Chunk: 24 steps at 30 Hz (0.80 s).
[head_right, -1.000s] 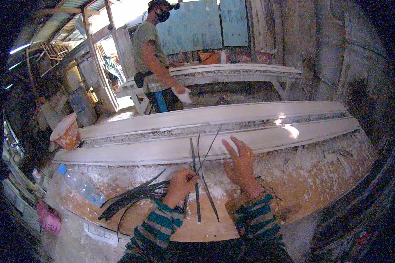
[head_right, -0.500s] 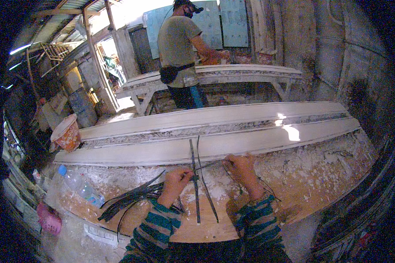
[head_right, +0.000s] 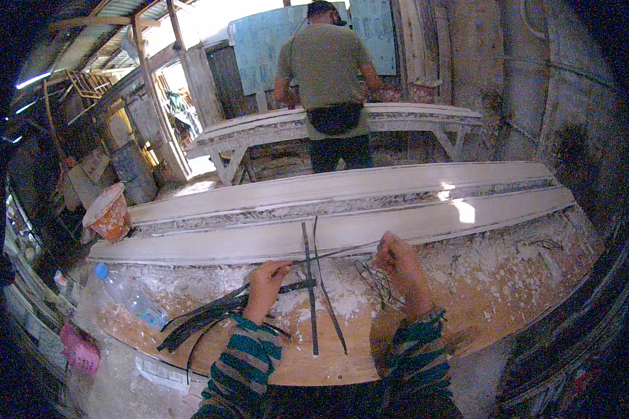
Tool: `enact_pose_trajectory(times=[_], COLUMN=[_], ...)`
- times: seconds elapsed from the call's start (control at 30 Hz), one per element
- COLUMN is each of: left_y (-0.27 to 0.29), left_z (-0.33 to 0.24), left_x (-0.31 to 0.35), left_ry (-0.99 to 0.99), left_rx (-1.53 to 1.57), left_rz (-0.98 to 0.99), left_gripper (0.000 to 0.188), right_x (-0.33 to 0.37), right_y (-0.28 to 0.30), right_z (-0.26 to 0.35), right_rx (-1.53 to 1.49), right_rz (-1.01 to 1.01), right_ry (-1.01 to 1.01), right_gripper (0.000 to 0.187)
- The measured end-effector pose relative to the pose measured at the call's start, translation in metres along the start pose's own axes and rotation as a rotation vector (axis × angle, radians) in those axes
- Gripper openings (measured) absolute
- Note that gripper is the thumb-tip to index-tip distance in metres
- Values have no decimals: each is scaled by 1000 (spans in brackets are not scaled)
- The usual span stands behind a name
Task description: The person repeatedly strips the outer insulation from black cables by hand, peeling the sheath off and setting the stripped pieces aside. A coworker in the background handles a bag and works on a separate surface.
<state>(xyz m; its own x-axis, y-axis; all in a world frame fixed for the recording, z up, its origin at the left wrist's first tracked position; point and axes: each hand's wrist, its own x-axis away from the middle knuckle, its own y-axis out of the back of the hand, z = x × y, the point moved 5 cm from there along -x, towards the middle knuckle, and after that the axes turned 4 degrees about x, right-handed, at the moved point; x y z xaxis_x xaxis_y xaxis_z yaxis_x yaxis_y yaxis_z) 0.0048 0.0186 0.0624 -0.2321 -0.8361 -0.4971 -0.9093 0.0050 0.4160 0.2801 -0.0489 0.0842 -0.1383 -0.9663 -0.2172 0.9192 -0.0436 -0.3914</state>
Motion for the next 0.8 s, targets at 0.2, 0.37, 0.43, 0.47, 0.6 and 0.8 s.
enact_pose_trajectory(times=[0.2,0.37,0.43,0.47,0.6,0.8], left_y=[-3,-10,-17,-21,-36,-50], left_z=[11,23,21,20,7,-8], left_x=[0,4,5,5,12,24], left_ry=[49,160,148,189,321,521], left_rx=[-11,-11,196,291,589,687], left_rz=[4,17,61,97,156,263], left_gripper=[16,15,17,18,12,15], right_x=[-1,-2,-3,-3,-1,12], right_y=[8,7,2,-4,-33,-68], right_z=[16,15,9,6,-24,-58], right_rx=[-259,-187,-101,-56,120,144], right_rz=[-108,-157,-136,-101,-22,118], right_ry=[120,163,139,144,47,-110], right_gripper=[25,16,15,15,14,9])
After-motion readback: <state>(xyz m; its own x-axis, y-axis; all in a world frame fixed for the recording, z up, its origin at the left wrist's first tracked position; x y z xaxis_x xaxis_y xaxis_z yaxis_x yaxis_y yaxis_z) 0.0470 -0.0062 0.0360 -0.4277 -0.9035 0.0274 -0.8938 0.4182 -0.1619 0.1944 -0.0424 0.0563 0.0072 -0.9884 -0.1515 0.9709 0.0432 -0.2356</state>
